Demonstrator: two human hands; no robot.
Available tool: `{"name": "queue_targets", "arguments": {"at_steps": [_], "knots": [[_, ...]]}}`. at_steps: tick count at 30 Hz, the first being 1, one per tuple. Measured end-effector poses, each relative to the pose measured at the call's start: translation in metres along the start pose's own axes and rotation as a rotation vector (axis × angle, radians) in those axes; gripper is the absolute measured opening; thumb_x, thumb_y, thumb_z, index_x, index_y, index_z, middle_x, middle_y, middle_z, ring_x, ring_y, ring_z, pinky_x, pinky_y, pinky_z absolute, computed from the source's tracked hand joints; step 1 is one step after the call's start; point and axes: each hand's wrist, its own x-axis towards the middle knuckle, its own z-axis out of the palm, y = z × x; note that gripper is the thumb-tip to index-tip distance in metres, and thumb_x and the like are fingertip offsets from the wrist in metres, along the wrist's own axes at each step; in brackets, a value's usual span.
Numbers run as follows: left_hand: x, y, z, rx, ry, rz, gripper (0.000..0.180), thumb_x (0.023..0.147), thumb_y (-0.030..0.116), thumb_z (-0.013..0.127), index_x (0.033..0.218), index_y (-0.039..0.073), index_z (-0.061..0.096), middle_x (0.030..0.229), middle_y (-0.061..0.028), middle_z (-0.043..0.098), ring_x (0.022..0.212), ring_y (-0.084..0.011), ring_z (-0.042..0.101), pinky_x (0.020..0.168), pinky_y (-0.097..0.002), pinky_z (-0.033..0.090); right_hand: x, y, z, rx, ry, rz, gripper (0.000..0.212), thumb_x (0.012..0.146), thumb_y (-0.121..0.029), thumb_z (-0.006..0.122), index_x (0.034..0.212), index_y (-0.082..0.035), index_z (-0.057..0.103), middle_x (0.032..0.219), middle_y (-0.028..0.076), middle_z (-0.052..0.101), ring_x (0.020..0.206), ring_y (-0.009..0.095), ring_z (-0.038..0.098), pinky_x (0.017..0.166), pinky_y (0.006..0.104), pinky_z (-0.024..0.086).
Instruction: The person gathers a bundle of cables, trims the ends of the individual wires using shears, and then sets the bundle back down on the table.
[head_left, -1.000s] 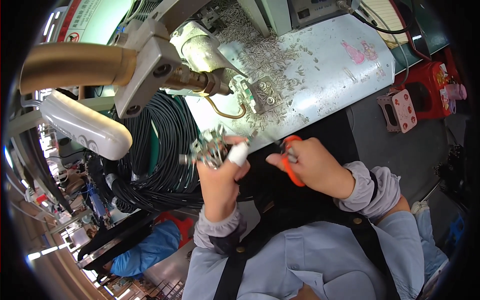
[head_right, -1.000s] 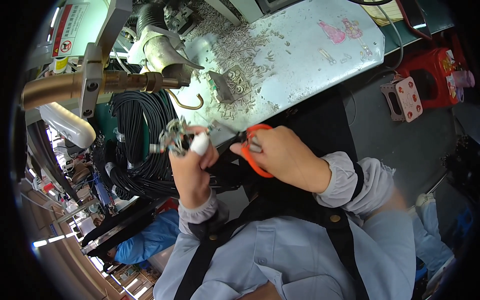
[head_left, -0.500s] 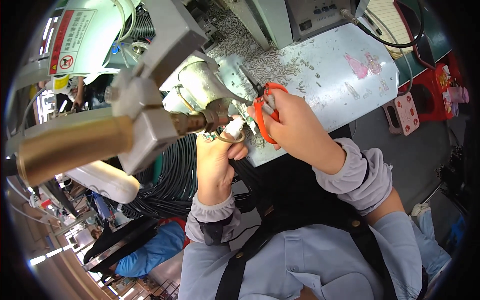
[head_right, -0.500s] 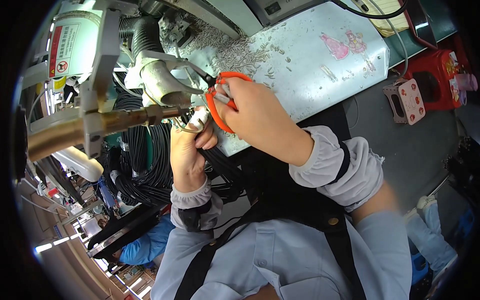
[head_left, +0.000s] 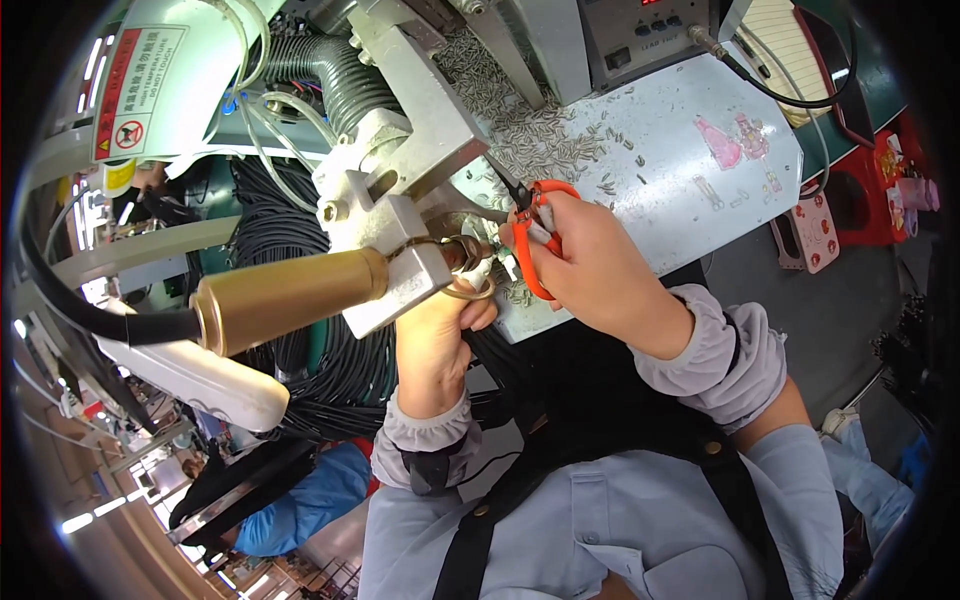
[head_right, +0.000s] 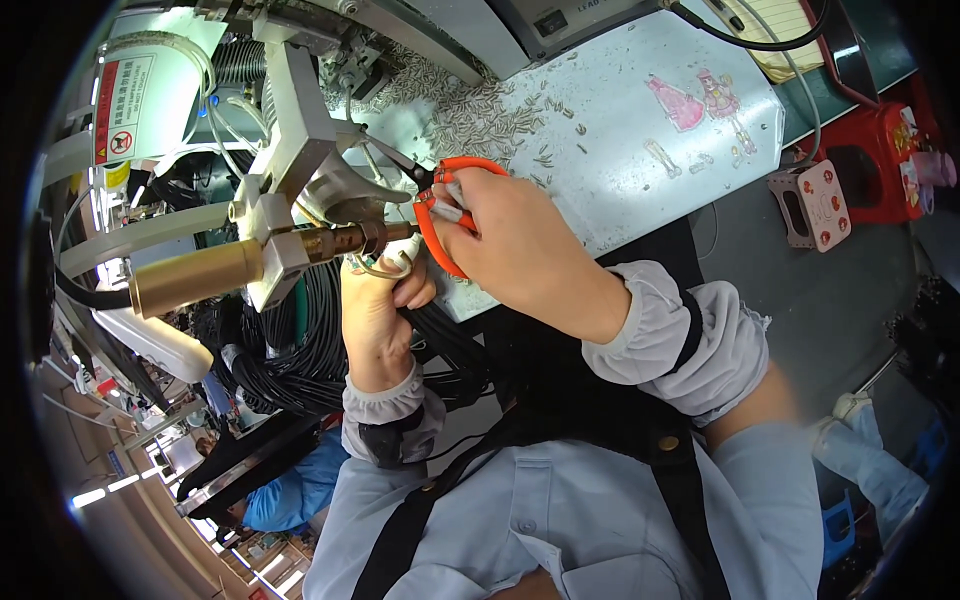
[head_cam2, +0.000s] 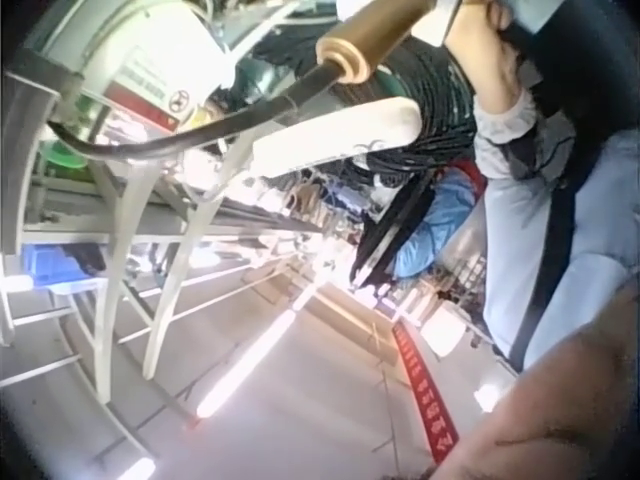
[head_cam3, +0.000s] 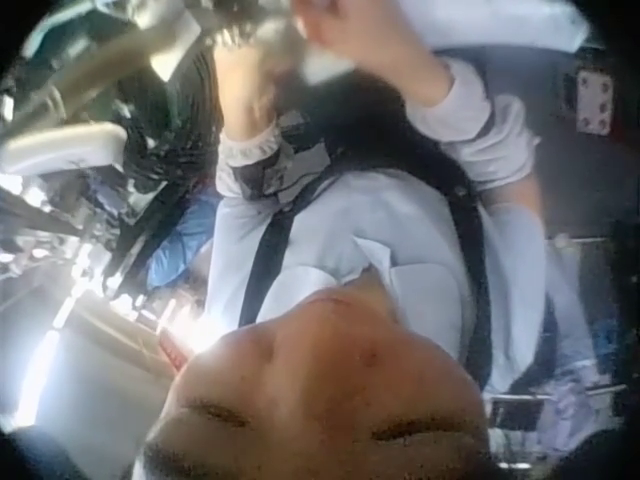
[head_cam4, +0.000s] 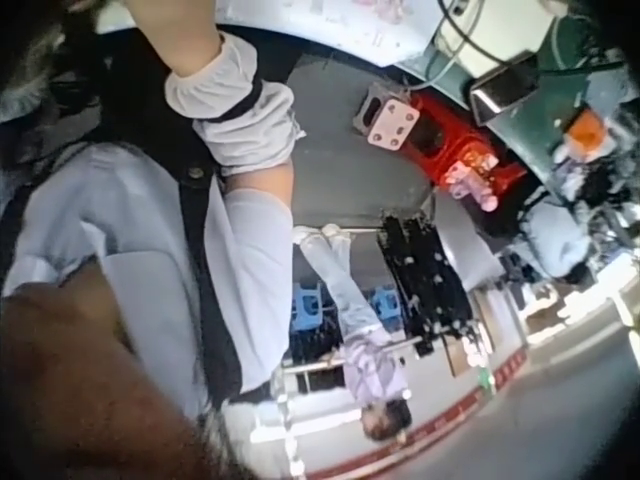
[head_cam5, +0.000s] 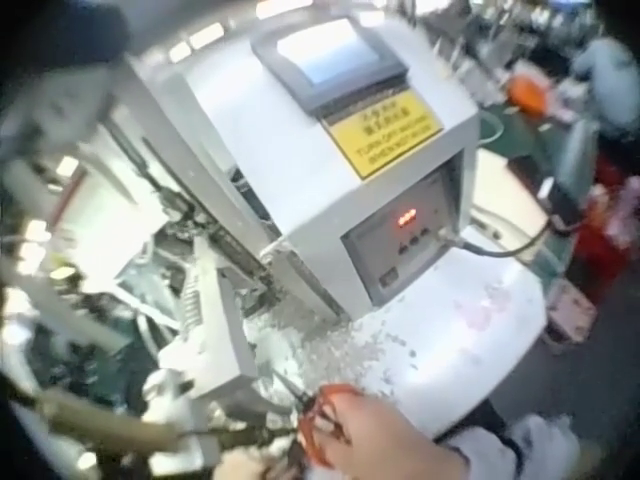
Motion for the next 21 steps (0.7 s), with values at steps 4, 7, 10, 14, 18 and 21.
{"name": "queue_targets", "arguments": {"at_steps": [4,7,10,14,18,21], "knots": [[-0.001,0.000,-0.001,0.031,0.011,0.012,0.017,0.077,0.007,0.060,0.090,-0.001,0.051,0.068,-0.0021,0.049,0.045,-0.0054,0.031,0.042,-0.0209,0.025,0.000,-0.002,0.001,0.019,0.005,-0.003,0.015,0.084,-0.013,0.052,0.079,0.000,0.047,0.051,-0.001,0.043,0.042,0.005,0.039,0.040,0.0219,0.031],[-0.006,0.001,-0.001,0.061,0.012,0.005,0.017,0.078,0.006,0.058,0.091,-0.003,0.052,0.069,-0.0050,0.052,0.047,-0.0084,0.040,0.043,-0.0217,0.031,-0.007,-0.002,0.001,0.079,-0.020,0.024,0.014,0.083,-0.013,0.053,0.079,-0.001,0.048,0.052,-0.001,0.043,0.042,0.005,0.039,0.040,0.0216,0.031],[-0.024,-0.005,0.017,0.076,0.180,0.061,0.016,0.078,0.004,0.057,0.092,-0.004,0.052,0.070,-0.0073,0.054,0.050,-0.0116,0.046,0.044,-0.0241,0.037,-0.018,0.000,-0.004,0.174,-0.074,0.092,0.014,0.083,-0.014,0.054,0.080,-0.001,0.049,0.055,-0.001,0.045,0.042,0.005,0.038,0.041,0.0213,0.031],[-0.050,-0.016,0.008,0.163,0.154,0.145,0.016,0.078,0.002,0.056,0.093,-0.005,0.054,0.074,-0.0100,0.057,0.057,-0.0157,0.053,0.049,-0.0275,0.044,-0.035,-0.006,-0.007,0.192,-0.173,0.112,0.013,0.082,-0.012,0.055,0.080,-0.001,0.050,0.058,-0.001,0.047,0.044,0.004,0.039,0.041,0.0204,0.031],[-0.066,-0.015,0.002,0.112,-0.031,0.008,0.018,0.075,-0.002,0.057,0.093,-0.005,0.055,0.079,-0.0105,0.058,0.063,-0.0165,0.055,0.057,-0.0281,0.047,-0.042,-0.010,-0.002,0.133,-0.175,-0.194,0.011,0.081,-0.011,0.057,0.080,-0.001,0.051,0.056,0.000,0.048,0.042,0.005,0.042,0.040,0.0197,0.032],[-0.073,-0.018,0.007,0.147,-0.034,-0.026,0.020,0.073,-0.005,0.058,0.093,-0.005,0.055,0.081,-0.0105,0.058,0.065,-0.0164,0.055,0.060,-0.0275,0.047,-0.048,-0.016,-0.001,0.279,-0.312,-0.026,0.010,0.081,-0.010,0.057,0.079,-0.001,0.052,0.053,0.001,0.049,0.040,0.007,0.046,0.038,0.0189,0.033]]}}
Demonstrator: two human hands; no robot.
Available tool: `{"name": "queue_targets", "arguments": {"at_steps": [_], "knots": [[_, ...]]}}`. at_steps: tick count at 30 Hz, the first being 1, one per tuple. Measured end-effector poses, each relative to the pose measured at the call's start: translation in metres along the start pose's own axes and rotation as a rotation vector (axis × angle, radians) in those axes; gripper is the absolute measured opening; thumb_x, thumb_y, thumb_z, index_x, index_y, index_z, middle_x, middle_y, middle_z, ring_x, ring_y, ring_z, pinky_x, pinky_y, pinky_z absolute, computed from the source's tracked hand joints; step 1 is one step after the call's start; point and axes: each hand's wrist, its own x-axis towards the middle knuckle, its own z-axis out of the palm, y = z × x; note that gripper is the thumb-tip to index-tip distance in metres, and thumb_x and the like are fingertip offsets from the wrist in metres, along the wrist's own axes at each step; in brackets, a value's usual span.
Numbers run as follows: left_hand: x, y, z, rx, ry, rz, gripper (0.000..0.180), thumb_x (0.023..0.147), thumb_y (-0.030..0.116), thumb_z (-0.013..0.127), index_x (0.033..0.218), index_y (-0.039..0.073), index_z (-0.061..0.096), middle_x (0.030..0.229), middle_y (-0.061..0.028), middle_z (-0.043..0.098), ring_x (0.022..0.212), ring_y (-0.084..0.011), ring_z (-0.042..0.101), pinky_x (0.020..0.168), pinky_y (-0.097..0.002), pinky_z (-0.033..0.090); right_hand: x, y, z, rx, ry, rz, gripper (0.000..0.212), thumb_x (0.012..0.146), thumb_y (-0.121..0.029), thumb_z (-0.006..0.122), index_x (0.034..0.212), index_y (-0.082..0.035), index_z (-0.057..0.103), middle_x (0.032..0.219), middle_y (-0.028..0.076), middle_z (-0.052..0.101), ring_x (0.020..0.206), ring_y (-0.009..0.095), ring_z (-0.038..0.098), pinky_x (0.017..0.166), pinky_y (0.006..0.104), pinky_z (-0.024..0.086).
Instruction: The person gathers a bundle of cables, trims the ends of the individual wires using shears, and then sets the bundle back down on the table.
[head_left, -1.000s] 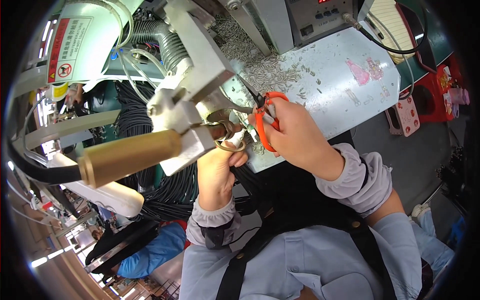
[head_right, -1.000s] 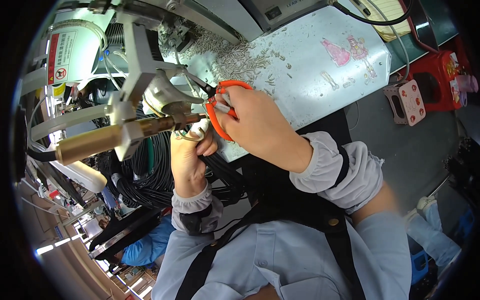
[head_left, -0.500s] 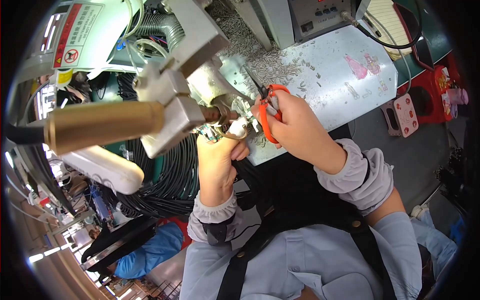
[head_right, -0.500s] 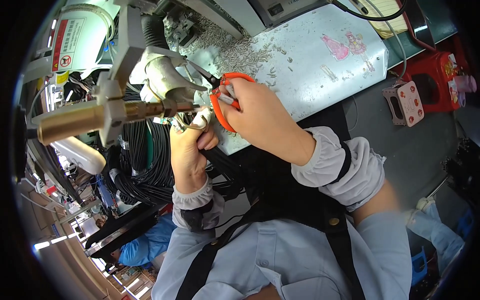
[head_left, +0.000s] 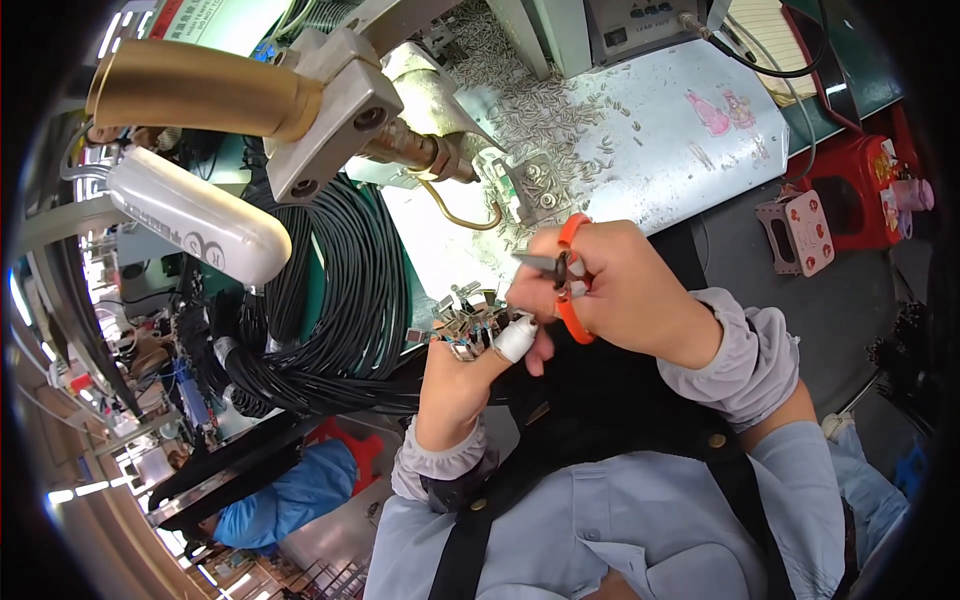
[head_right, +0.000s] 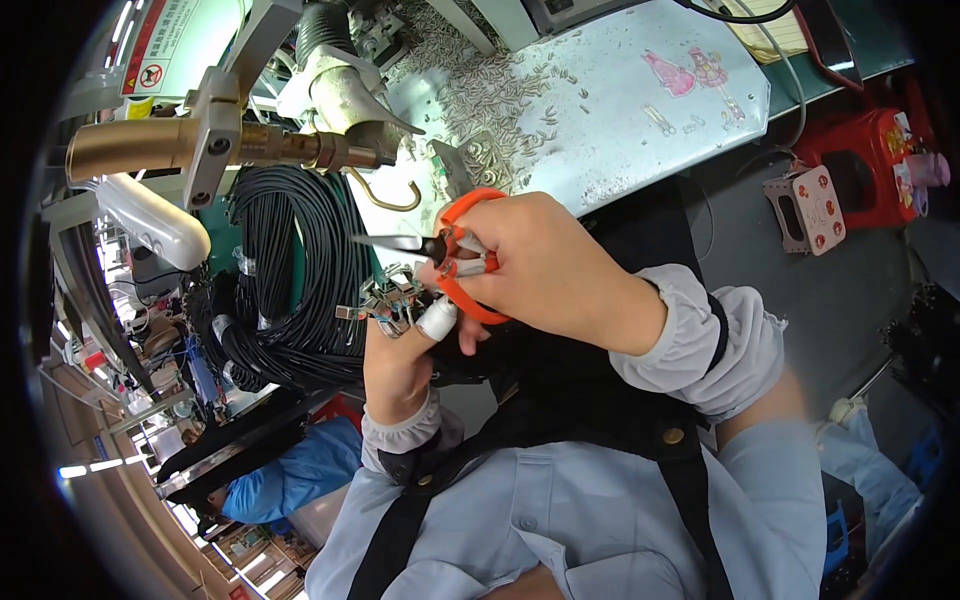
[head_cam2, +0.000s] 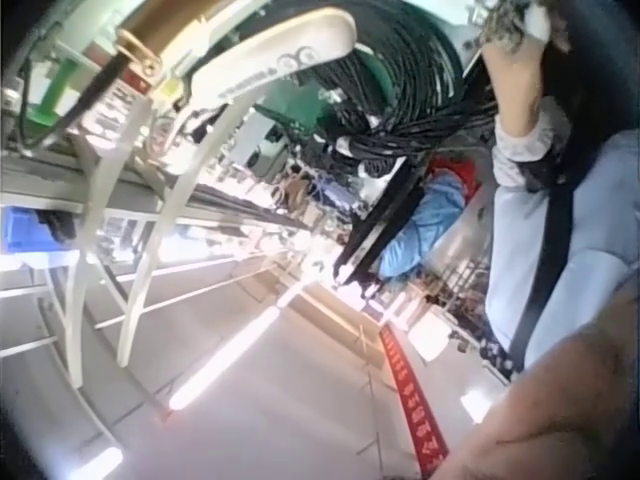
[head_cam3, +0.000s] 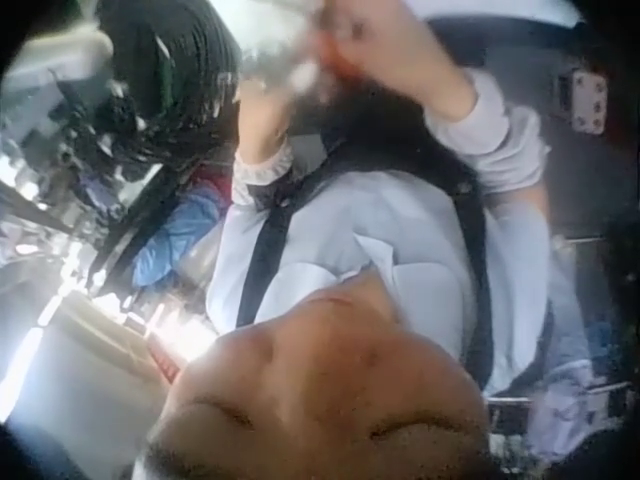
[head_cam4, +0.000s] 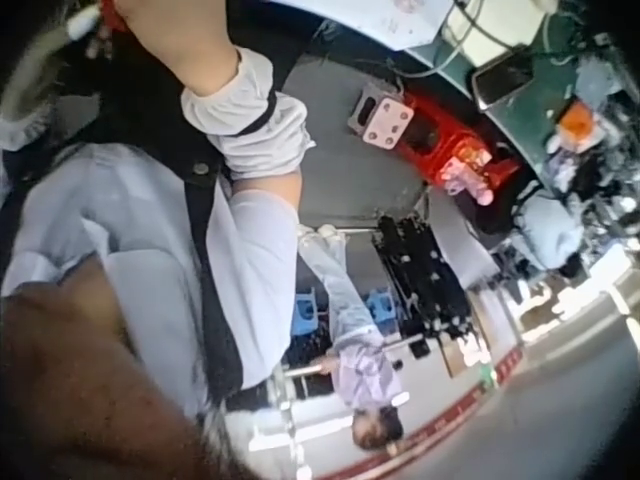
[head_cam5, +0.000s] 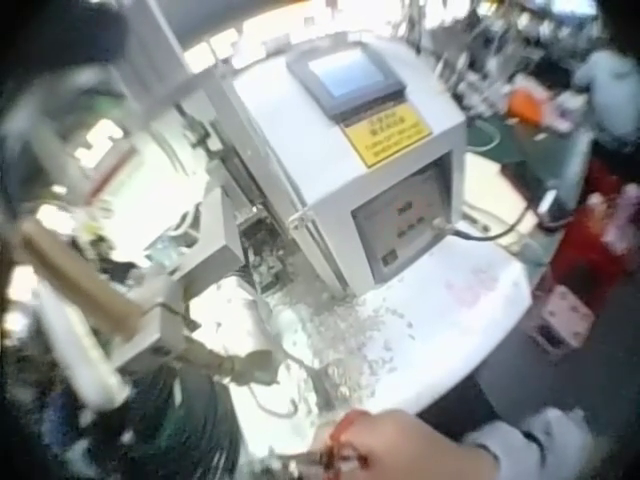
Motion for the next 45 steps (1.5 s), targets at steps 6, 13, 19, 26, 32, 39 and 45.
{"name": "queue_targets", "arguments": {"at_steps": [6,13,19,26,32,39,45], "knots": [[0.000,-0.014,-0.005,0.842,0.120,0.790,0.024,0.069,-0.011,0.059,0.092,-0.004,0.056,0.080,-0.0105,0.057,0.062,-0.0156,0.055,0.058,-0.0254,0.045,-0.005,-0.012,0.001,0.030,0.037,0.306,0.018,0.084,-0.015,0.054,0.075,0.000,0.053,0.049,0.002,0.048,0.036,0.008,0.045,0.036,0.0190,0.033],[-0.003,-0.009,0.008,0.106,0.185,0.360,0.014,0.073,-0.001,0.059,0.086,0.000,0.054,0.076,-0.0084,0.055,0.048,-0.0094,0.043,0.044,-0.0204,0.032,-0.004,0.002,0.005,0.210,-0.085,0.300,0.027,0.087,-0.022,0.049,0.071,-0.001,0.051,0.049,0.002,0.046,0.035,0.008,0.042,0.035,0.0198,0.032],[-0.003,-0.012,-0.002,0.231,0.182,0.280,0.015,0.076,0.004,0.058,0.088,0.002,0.050,0.069,-0.0076,0.052,0.042,-0.0072,0.035,0.039,-0.0200,0.025,-0.004,0.004,0.000,0.164,-0.192,0.397,0.023,0.086,-0.022,0.051,0.075,-0.003,0.053,0.054,0.001,0.046,0.037,0.008,0.043,0.035,0.0216,0.032],[-0.001,0.004,0.002,-0.169,0.173,-0.060,0.015,0.076,-0.003,0.057,0.089,-0.001,0.051,0.061,-0.0022,0.045,0.042,-0.0070,0.034,0.038,-0.0210,0.025,-0.005,0.012,-0.010,-1.142,0.083,-0.727,0.013,0.074,-0.019,0.059,0.080,-0.008,0.058,0.051,-0.002,0.040,0.038,0.010,0.041,0.037,0.0222,0.030],[-0.001,0.007,0.000,-0.165,0.128,-0.114,0.015,0.075,-0.004,0.057,0.088,0.000,0.051,0.061,-0.0021,0.046,0.042,-0.0071,0.034,0.038,-0.0212,0.025,-0.008,0.002,-0.013,-1.263,0.040,-0.885,0.020,0.067,-0.017,0.059,0.085,-0.009,0.058,0.053,-0.004,0.040,0.039,0.010,0.038,0.039,0.0235,0.031],[-0.004,0.000,0.013,0.266,0.307,0.065,0.013,0.074,-0.003,0.059,0.086,-0.001,0.054,0.067,-0.0029,0.052,0.052,-0.0076,0.044,0.046,-0.0199,0.034,-0.015,0.013,-0.003,-1.247,0.068,-0.670,0.015,0.073,-0.010,0.057,0.087,-0.006,0.056,0.057,-0.001,0.047,0.047,0.010,0.048,0.044,0.0229,0.036],[-0.004,-0.012,0.009,0.397,0.280,0.333,0.014,0.073,-0.002,0.062,0.086,-0.002,0.057,0.078,-0.0046,0.057,0.068,-0.0100,0.052,0.063,-0.0217,0.041,-0.019,0.024,0.006,-0.429,0.107,-0.167,0.011,0.078,-0.001,0.054,0.088,-0.002,0.052,0.064,0.004,0.055,0.057,0.009,0.056,0.050,0.0215,0.042]]}}
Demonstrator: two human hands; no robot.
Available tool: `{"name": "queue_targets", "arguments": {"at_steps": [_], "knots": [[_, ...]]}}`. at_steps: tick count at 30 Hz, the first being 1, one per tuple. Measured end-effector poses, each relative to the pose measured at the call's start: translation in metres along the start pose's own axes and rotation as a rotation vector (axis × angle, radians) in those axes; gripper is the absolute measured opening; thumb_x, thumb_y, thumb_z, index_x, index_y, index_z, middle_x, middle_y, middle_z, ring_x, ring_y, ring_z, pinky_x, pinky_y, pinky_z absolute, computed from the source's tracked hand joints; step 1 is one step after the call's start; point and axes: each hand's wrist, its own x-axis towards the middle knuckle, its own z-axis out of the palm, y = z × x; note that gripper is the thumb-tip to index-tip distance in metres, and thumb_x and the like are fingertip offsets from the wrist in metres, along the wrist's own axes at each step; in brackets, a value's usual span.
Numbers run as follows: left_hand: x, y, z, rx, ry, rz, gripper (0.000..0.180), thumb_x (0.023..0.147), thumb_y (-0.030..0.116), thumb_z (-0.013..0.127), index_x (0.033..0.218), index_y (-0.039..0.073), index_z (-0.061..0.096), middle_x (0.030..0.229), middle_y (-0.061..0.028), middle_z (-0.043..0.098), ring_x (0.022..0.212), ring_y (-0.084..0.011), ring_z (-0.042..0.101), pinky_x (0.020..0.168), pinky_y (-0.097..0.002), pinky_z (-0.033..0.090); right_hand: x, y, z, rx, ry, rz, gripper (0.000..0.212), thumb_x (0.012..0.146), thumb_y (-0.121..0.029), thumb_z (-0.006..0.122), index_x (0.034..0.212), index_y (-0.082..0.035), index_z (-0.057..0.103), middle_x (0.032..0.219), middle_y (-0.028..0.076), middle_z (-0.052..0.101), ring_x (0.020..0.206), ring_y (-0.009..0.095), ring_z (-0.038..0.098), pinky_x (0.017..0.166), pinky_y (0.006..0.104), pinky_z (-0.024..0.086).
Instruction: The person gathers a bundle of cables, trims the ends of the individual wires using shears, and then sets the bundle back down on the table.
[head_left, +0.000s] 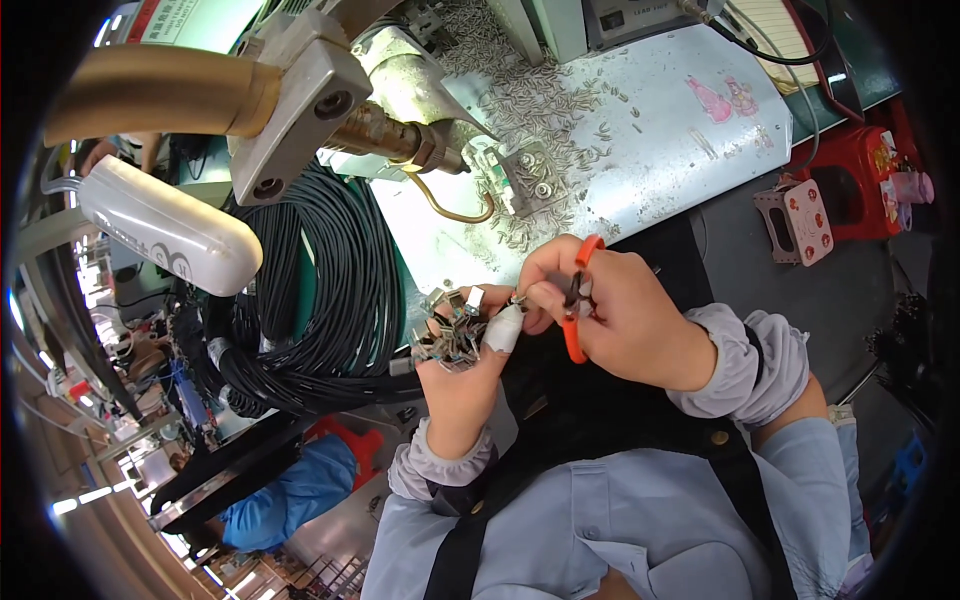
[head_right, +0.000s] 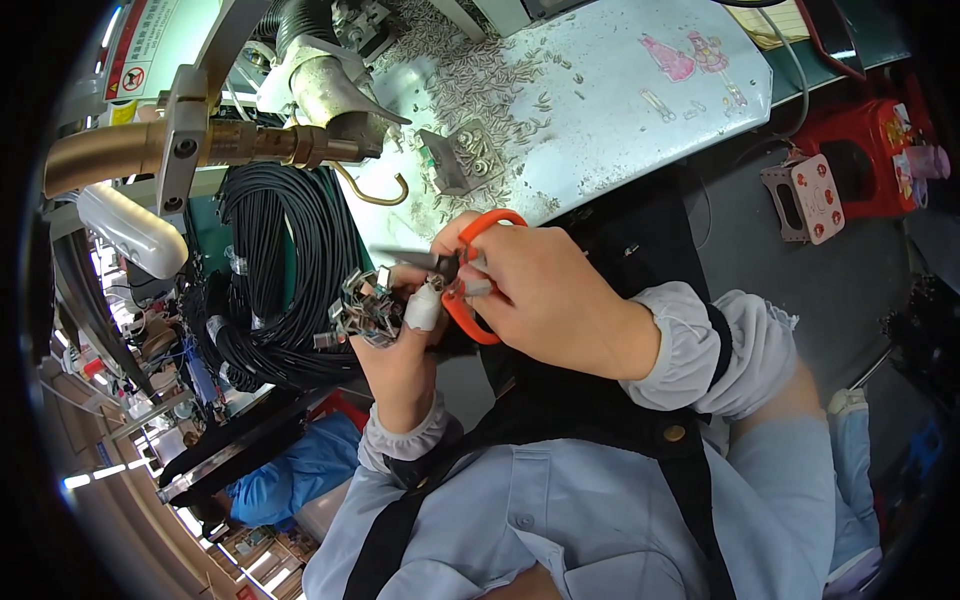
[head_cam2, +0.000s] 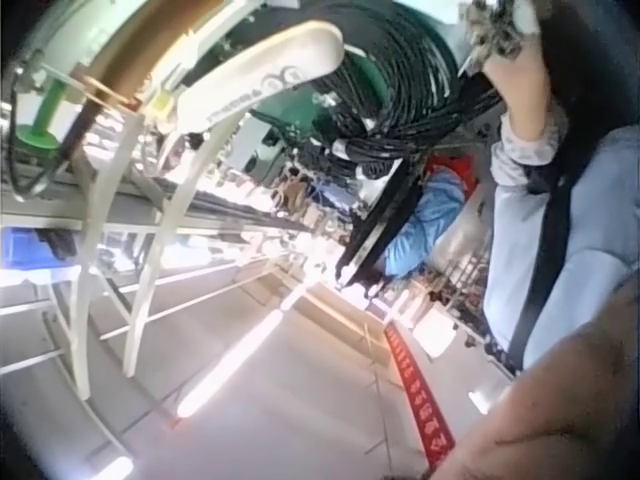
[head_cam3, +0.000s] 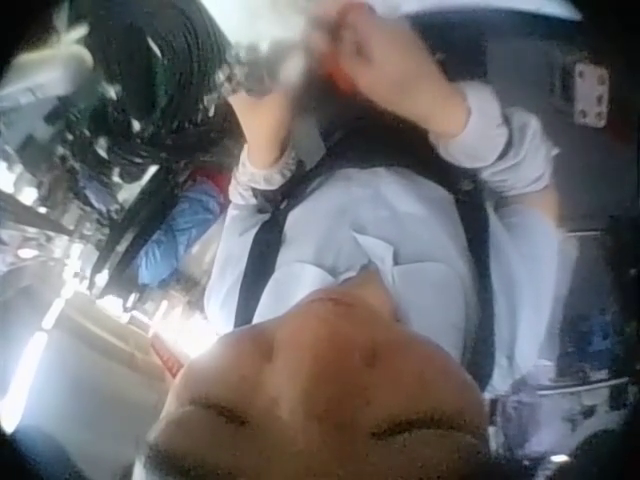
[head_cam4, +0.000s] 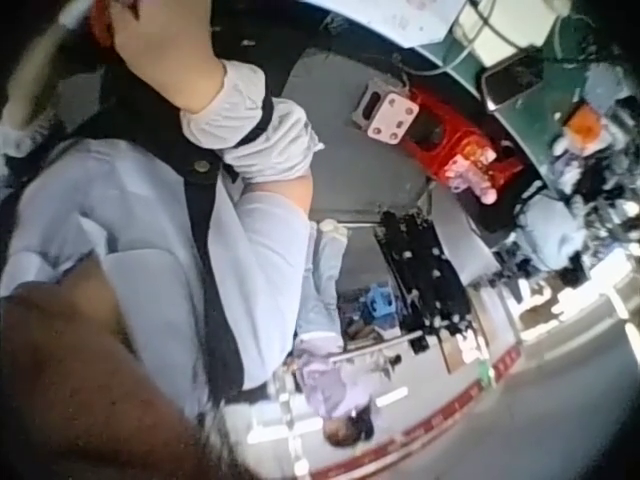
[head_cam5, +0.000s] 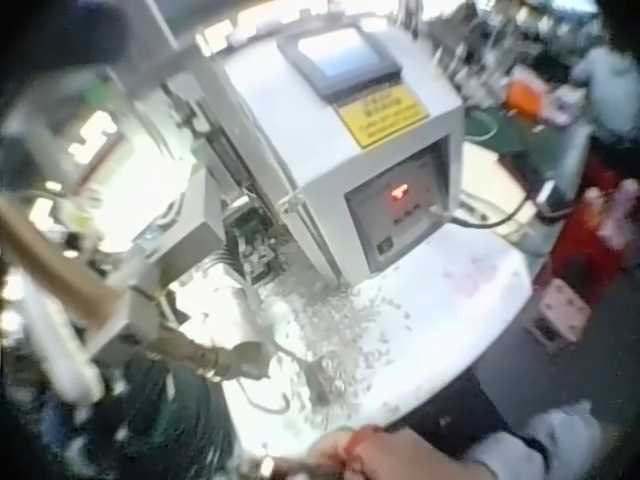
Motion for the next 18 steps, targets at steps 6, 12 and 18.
{"name": "queue_targets", "arguments": {"at_steps": [6,12,18], "knots": [[-0.001,0.000,-0.002,-0.290,0.015,-0.198,0.015,0.072,-0.003,0.063,0.086,-0.003,0.058,0.082,-0.0065,0.058,0.074,-0.0122,0.054,0.067,-0.0231,0.043,-0.002,-0.007,-0.008,0.095,-0.023,0.189,0.021,0.072,-0.013,0.066,0.081,0.000,0.052,0.062,0.005,0.056,0.055,0.011,0.057,0.049,0.0237,0.043],[-0.001,-0.005,-0.001,-0.124,0.067,0.012,0.018,0.072,-0.002,0.059,0.090,-0.003,0.054,0.073,-0.0063,0.053,0.059,-0.0113,0.047,0.052,-0.0219,0.034,-0.005,-0.006,-0.011,-0.403,-0.143,0.127,0.034,0.065,-0.026,0.073,0.074,-0.002,0.052,0.053,0.006,0.053,0.048,0.018,0.056,0.045,0.0271,0.042],[0.006,-0.001,0.003,-0.119,0.109,0.023,0.018,0.073,-0.001,0.057,0.090,-0.002,0.052,0.068,-0.0052,0.048,0.049,-0.0101,0.041,0.043,-0.0214,0.029,-0.009,0.008,0.005,-0.420,-0.061,0.074,0.028,0.071,-0.024,0.068,0.072,-0.002,0.051,0.048,0.007,0.049,0.043,0.020,0.053,0.042,0.0296,0.040]]}}
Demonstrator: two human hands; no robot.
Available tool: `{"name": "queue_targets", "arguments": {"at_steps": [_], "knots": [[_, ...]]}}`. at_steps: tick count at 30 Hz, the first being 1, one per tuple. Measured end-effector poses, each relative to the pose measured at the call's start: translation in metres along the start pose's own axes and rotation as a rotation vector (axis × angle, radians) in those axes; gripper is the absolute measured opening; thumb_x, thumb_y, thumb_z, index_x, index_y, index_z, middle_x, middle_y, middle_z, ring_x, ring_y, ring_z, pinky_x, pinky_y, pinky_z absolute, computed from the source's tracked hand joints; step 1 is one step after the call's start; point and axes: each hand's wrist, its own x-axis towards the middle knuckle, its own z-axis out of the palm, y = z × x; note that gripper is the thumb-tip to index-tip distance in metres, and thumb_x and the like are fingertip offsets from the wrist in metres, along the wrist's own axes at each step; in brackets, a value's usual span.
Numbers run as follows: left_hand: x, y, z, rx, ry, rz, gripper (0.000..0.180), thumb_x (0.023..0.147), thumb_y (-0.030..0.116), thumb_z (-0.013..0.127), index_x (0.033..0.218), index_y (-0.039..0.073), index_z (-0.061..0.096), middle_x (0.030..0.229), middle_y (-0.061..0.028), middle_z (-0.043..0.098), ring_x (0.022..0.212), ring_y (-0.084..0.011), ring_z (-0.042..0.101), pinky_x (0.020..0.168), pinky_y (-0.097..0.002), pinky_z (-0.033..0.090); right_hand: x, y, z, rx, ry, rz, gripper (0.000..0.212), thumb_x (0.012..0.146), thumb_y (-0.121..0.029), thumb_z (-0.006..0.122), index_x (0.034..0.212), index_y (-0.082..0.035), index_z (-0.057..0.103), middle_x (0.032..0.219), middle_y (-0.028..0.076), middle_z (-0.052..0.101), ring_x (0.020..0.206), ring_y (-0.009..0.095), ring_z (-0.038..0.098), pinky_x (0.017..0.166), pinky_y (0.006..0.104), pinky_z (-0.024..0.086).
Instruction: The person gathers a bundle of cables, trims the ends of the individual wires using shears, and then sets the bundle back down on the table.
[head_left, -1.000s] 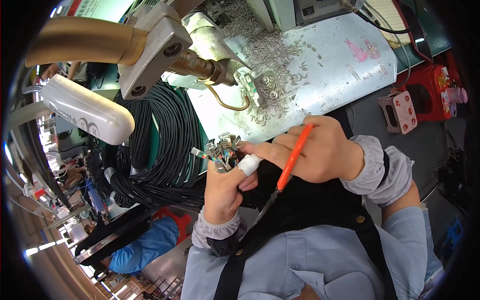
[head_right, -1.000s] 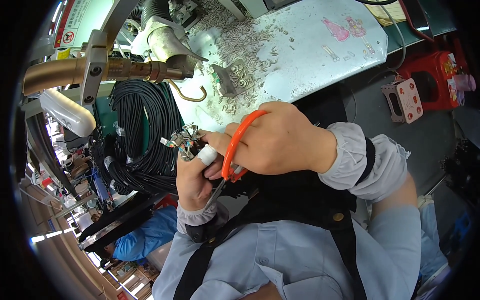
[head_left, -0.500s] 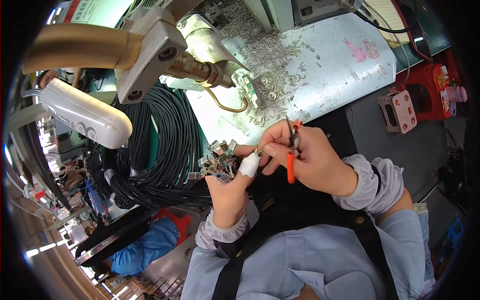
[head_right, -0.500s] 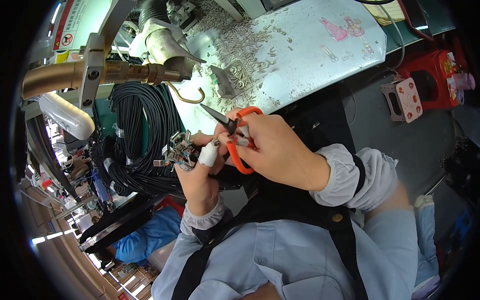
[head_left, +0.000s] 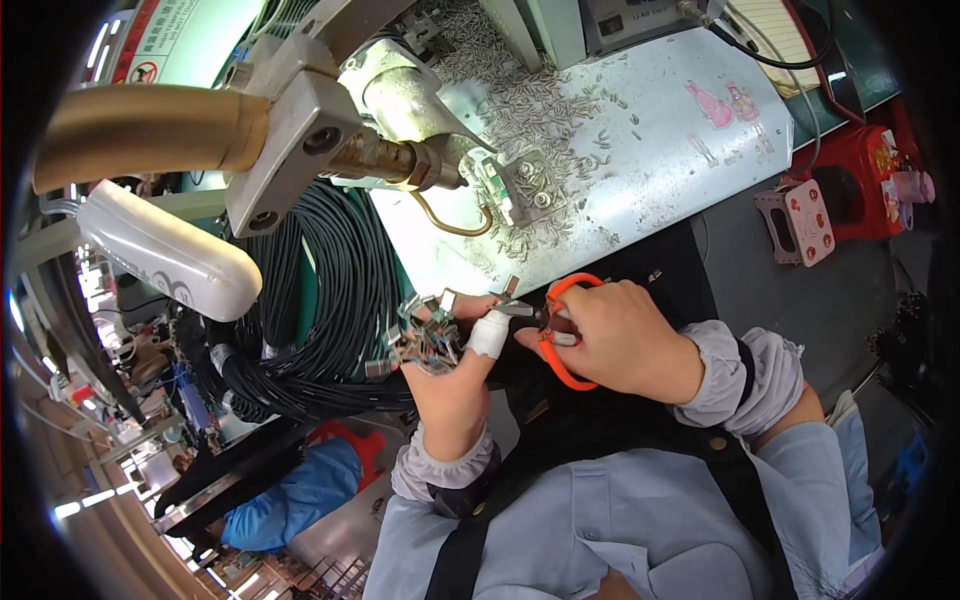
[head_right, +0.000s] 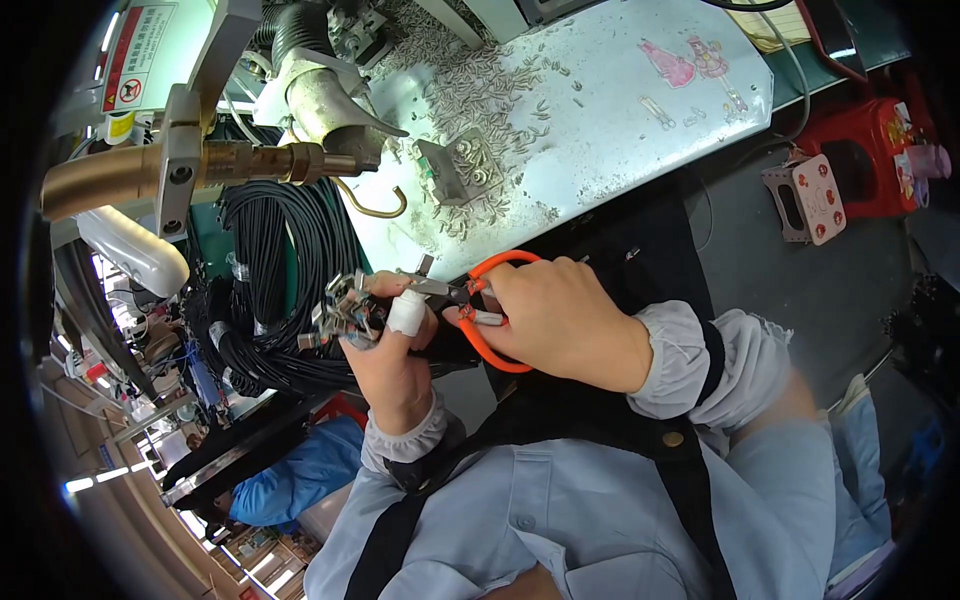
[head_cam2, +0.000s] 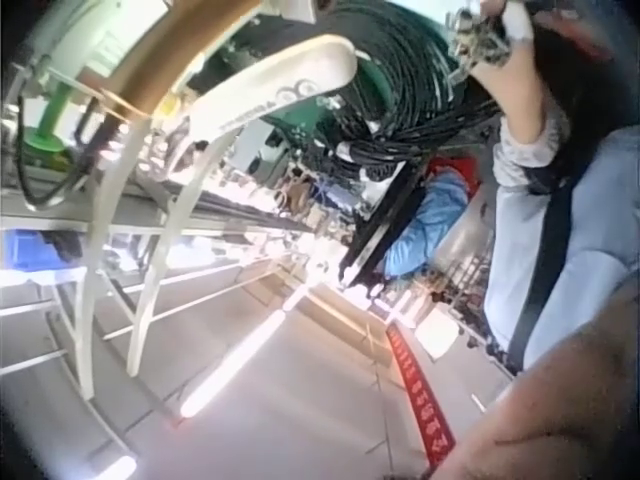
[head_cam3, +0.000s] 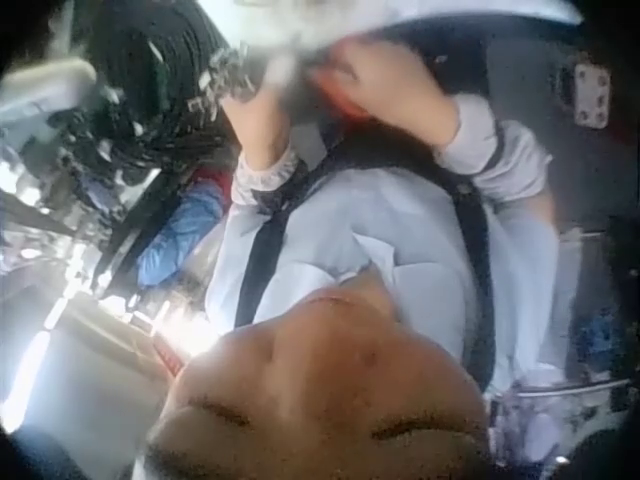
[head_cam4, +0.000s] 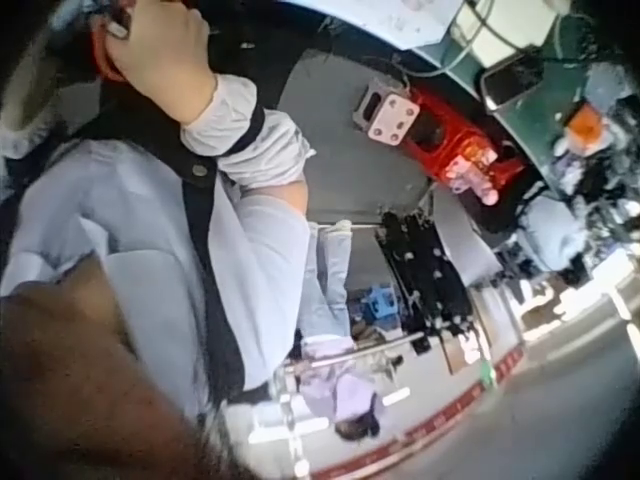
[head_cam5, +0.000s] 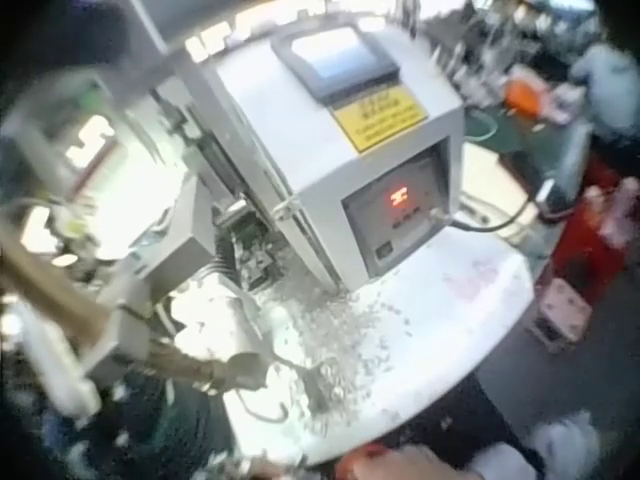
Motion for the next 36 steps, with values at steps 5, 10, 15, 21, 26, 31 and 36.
{"name": "queue_targets", "arguments": {"at_steps": [5,10,15,21,26,31,36], "knots": [[0.038,0.000,-0.006,-0.370,-0.194,-0.389,0.014,0.075,0.001,0.059,0.089,-0.002,0.056,0.071,-0.0033,0.051,0.054,-0.0089,0.043,0.048,-0.0217,0.035,0.004,0.007,-0.008,0.276,-0.024,0.141,0.023,0.078,-0.019,0.063,0.071,-0.001,0.050,0.049,0.005,0.048,0.040,0.012,0.049,0.040,0.0267,0.038],[0.074,-0.006,0.001,-0.451,-0.268,-0.452,0.013,0.079,0.005,0.056,0.090,-0.001,0.054,0.063,-0.0003,0.044,0.046,-0.0069,0.033,0.041,-0.0210,0.028,0.034,-0.004,-0.025,0.678,0.173,0.358,0.022,0.082,-0.018,0.059,0.073,0.000,0.050,0.052,0.002,0.048,0.041,0.006,0.044,0.039,0.0226,0.037],[0.084,-0.005,0.000,-0.438,-0.332,-0.444,0.015,0.079,0.006,0.056,0.091,-0.002,0.054,0.061,-0.0003,0.044,0.045,-0.0063,0.032,0.040,-0.0208,0.026,0.068,-0.002,-0.032,0.648,0.155,0.306,0.017,0.084,-0.015,0.054,0.082,0.001,0.051,0.054,0.000,0.048,0.040,0.006,0.041,0.039,0.0207,0.035],[0.087,-0.002,-0.002,-0.407,-0.316,-0.494,0.015,0.078,0.005,0.056,0.090,-0.003,0.053,0.061,-0.0008,0.044,0.045,-0.0062,0.031,0.041,-0.0206,0.026,0.075,0.008,-0.023,0.578,0.155,0.209,0.011,0.084,-0.009,0.049,0.087,0.002,0.052,0.055,0.000,0.046,0.041,0.005,0.040,0.039,0.0210,0.034],[0.083,-0.001,-0.001,-0.430,-0.296,-0.487,0.013,0.077,0.004,0.056,0.088,-0.001,0.051,0.062,-0.0014,0.044,0.046,-0.0061,0.030,0.042,-0.0204,0.026,0.074,0.011,-0.022,0.603,0.129,0.210,0.011,0.084,-0.008,0.047,0.087,0.001,0.052,0.056,0.000,0.046,0.042,0.005,0.040,0.040,0.0208,0.034],[0.081,-0.003,-0.003,-0.458,-0.301,-0.462,0.011,0.076,0.004,0.055,0.085,0.000,0.050,0.064,-0.0014,0.045,0.046,-0.0059,0.029,0.042,-0.0202,0.026,0.074,0.011,-0.024,0.596,0.085,0.220,0.011,0.084,-0.008,0.046,0.087,0.001,0.052,0.055,0.000,0.046,0.043,0.005,0.040,0.040,0.0207,0.034],[0.084,-0.001,-0.003,-0.416,-0.304,-0.494,0.011,0.078,0.005,0.055,0.086,0.000,0.051,0.063,-0.0012,0.045,0.046,-0.0058,0.029,0.041,-0.0203,0.025,0.074,0.007,-0.023,0.579,0.122,0.220,0.011,0.084,-0.008,0.047,0.086,0.001,0.052,0.055,-0.001,0.045,0.042,0.004,0.038,0.040,0.0205,0.033]]}}
